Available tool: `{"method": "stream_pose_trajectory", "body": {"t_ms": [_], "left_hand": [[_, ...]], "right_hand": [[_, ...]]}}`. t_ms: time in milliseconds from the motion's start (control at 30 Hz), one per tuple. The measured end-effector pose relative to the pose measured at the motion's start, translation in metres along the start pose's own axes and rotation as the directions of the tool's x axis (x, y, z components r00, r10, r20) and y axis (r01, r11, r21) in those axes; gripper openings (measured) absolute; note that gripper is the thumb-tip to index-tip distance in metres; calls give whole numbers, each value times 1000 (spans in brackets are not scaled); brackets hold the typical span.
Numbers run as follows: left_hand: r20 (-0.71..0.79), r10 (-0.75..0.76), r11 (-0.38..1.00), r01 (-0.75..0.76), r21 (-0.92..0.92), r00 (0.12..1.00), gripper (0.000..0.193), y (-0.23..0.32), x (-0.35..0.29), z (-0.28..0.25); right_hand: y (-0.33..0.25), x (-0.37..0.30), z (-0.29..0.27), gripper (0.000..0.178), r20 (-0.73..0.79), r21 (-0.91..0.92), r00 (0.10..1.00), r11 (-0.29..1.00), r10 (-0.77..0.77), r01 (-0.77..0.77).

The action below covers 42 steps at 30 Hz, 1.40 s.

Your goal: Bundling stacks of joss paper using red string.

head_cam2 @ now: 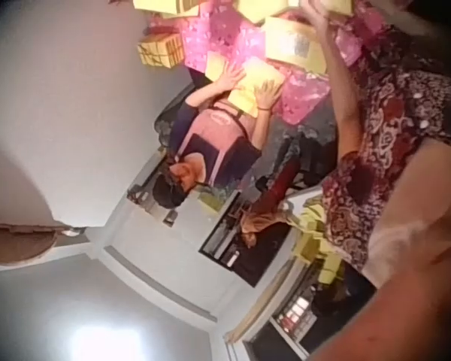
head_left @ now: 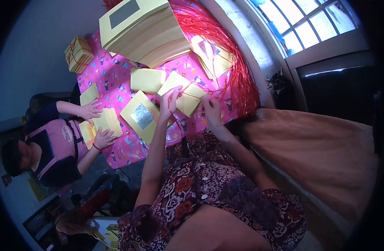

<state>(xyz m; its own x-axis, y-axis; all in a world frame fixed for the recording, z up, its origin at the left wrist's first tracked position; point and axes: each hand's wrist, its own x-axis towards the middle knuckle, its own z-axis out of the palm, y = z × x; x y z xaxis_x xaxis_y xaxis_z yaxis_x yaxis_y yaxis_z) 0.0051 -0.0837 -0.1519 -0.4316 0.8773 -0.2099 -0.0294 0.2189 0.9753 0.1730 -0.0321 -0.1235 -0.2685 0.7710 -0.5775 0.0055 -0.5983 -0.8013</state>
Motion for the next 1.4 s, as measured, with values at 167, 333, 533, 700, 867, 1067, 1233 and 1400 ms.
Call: {"method": "stream_pose_trajectory", "body": {"t_ms": [167, 333, 533, 700, 867, 1067, 1233, 1400], "left_hand": [[-142, -9, 999, 16, 48, 990, 29, -17, -1, 2], [-218, -61, 998, 67, 20, 974, 28, -15, 2, 9], [-228, -266, 895, 151, -420, 937, 29, -19, 12, -4], [-349, -122, 992, 110, -53, 929, 24, -8, 25, -36], [-365, 169, 917, -10, 400, 916, 22, -15, 40, -51], [-342, -46, 976, 115, 184, 938, 24, -42, 49, -55], [-266, -286, 958, 275, -79, 921, 22, -54, 58, -74], [-209, -312, 908, 356, 222, 927, 25, -43, 64, -77]], "right_hand": [[24, -18, -13, 22, -78, 170, 959, 952, 271, -255], [44, -12, -25, 21, -69, 189, 920, 911, 385, -367], [53, 2, -30, 22, -44, 195, 855, 843, 517, -501], [66, 6, -34, 25, -79, 237, 850, 838, 521, -492], [81, 14, -38, 22, -99, 252, 807, 800, 582, -545], [102, 23, -47, 22, -103, 185, 817, 818, 567, -544], [89, 11, -47, 20, -61, 177, 847, 841, 527, -511], [109, 25, -41, 24, -32, 156, 868, 860, 495, -485]]}}
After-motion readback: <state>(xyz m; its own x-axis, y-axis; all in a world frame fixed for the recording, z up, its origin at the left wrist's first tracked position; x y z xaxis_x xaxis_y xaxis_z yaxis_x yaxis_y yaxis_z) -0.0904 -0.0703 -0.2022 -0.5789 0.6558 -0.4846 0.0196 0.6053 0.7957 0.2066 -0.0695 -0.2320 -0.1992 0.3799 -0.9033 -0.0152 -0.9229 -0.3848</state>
